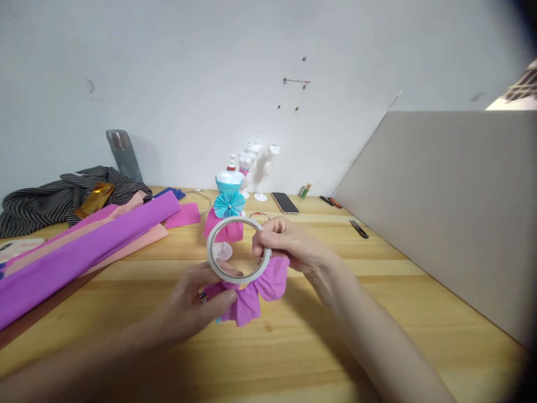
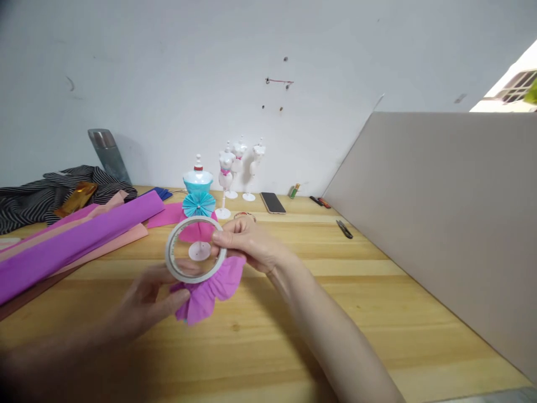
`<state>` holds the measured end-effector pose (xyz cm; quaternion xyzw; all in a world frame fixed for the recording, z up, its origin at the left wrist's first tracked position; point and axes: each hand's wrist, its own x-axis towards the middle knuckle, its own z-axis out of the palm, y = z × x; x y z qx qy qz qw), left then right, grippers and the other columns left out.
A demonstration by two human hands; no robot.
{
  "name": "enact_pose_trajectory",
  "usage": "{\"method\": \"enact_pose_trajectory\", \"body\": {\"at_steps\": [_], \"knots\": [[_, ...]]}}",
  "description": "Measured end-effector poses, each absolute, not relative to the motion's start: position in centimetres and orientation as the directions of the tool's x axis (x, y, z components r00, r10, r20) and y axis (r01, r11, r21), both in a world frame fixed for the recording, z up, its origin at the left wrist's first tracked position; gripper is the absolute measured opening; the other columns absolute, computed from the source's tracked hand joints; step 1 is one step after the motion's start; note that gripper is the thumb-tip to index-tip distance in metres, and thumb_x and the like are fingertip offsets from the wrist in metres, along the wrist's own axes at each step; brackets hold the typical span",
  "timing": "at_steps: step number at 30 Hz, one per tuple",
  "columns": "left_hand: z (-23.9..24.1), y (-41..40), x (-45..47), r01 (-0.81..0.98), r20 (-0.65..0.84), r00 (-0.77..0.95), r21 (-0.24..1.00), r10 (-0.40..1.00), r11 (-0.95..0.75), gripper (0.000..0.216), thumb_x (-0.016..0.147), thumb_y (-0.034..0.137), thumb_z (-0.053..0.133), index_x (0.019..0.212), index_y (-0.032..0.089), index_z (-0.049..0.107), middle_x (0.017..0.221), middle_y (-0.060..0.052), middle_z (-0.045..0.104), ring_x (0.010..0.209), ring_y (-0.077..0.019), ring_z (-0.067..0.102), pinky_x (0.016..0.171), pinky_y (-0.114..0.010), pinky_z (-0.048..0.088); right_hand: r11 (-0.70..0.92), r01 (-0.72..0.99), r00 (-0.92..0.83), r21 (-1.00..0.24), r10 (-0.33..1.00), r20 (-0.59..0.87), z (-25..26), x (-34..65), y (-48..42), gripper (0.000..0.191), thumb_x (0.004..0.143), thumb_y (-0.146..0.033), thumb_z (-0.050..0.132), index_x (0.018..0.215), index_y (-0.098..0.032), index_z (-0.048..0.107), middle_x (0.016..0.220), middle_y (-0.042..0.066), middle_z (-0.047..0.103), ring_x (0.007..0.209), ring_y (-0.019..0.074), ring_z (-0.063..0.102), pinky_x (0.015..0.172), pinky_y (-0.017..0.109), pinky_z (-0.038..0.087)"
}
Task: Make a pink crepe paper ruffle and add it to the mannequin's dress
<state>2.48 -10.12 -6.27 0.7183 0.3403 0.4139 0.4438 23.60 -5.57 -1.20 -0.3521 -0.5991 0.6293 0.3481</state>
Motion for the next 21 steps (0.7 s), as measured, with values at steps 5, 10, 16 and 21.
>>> {"method": "enact_pose_trajectory", "body": {"at_steps": [5,10,16,21], "knots": [[-5.5,-11.9,1.6,0.073,0.318,0.443,0.919,0.838,-0.387,0.02,0.08,0.032,0.061,0.072,0.02,0.074,0.068,-0.006,0.068,0.068,-0.0214,0.062,0.068,-0.031,0.052,-0.034,-0.181,-0.488,-0.983,0.871,0.059,-1.2,21.7,-7.7,0.048,0.059,-0.06,0.081,0.061,-0.013,0.072,0.038,-0.005,0.044,0.038,0.0045,0.034,0.04,0.019,0.025],[-3.9,-12.7,1.0,0.043,0.397,0.267,0.905,0.878,-0.423,0.022,0.076,0.037,0.062,0.084,0.024,0.079,0.084,-0.007,0.074,0.087,-0.0276,0.065,0.085,-0.036,0.051,-0.012,-0.269,-0.433,-0.963,0.895,0.11,-0.8,21.1,-9.0,0.045,0.061,-0.057,0.082,0.062,-0.013,0.073,0.053,0.0,0.059,0.04,0.0029,0.033,0.04,0.019,0.023],[-2.5,-12.0,1.6,0.099,0.289,0.289,0.939,0.912,-0.329,0.019,0.073,0.036,0.066,0.074,0.021,0.078,0.073,-0.007,0.072,0.067,-0.0236,0.063,0.059,-0.03,0.051,0.001,-0.349,-0.366,-0.937,0.921,0.137,-0.9,20.4,-9.6,0.044,0.06,-0.058,0.083,0.063,-0.015,0.073,0.058,0.001,0.062,0.045,0.0062,0.044,0.044,0.02,0.03],[-1.8,-12.4,1.3,0.131,0.307,0.375,0.917,0.875,-0.378,0.028,0.08,0.033,0.06,0.058,0.02,0.072,0.057,-0.005,0.064,0.055,-0.0175,0.055,0.055,-0.027,0.045,0.014,-0.468,-0.422,-0.884,0.875,0.238,-0.7,20.2,-10.3,0.03,0.066,-0.046,0.083,0.069,-0.017,0.074,0.071,0.004,0.065,0.063,0.0126,0.057,0.06,0.024,0.046]]}}
